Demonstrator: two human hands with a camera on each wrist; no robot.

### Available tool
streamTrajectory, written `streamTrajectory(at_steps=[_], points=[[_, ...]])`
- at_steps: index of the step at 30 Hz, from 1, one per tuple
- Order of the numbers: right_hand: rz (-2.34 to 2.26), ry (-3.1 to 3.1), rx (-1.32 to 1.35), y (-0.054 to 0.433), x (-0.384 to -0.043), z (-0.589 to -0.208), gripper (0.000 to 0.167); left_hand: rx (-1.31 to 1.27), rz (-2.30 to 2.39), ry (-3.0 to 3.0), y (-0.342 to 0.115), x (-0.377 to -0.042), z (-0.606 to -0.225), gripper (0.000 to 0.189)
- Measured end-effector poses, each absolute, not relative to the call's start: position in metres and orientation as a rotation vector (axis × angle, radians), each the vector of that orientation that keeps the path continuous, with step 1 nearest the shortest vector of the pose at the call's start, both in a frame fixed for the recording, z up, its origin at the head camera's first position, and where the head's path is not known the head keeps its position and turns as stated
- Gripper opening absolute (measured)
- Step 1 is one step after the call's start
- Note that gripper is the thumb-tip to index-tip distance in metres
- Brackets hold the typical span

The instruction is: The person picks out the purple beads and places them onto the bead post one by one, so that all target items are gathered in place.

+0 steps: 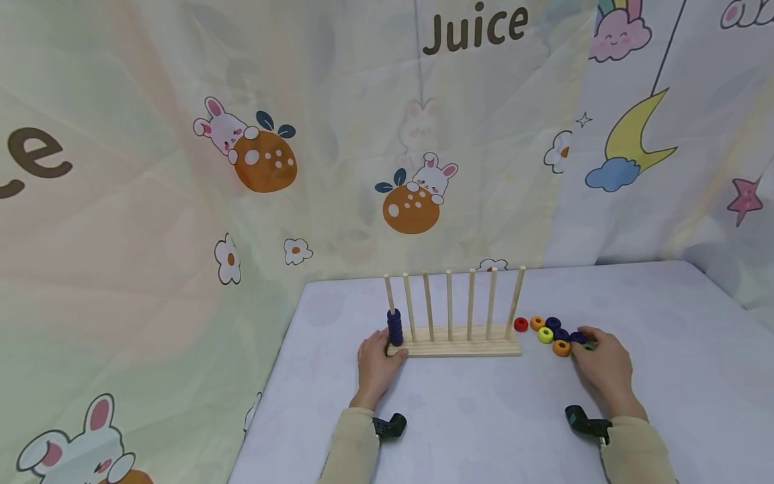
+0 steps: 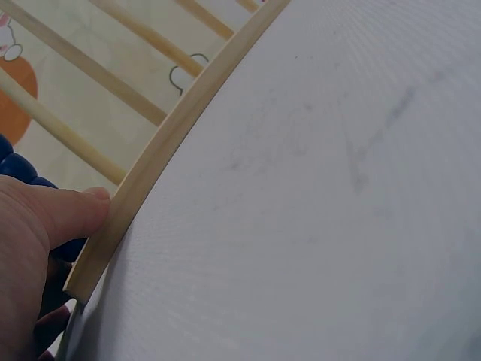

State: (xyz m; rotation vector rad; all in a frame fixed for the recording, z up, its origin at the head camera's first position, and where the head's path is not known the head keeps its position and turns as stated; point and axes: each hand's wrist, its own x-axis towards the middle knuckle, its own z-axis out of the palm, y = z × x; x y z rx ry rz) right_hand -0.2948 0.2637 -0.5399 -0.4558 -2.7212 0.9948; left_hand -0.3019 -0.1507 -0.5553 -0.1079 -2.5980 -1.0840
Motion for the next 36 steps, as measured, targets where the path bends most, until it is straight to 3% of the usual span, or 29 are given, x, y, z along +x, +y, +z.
streamTrajectory(at_steps=[36], points=[[1.135,-2.675,-0.512,0.248,-0.289,-0.506,0.054,-0.087,-1.067,-2.609,-0.15,-0.302,-0.554,0.056]])
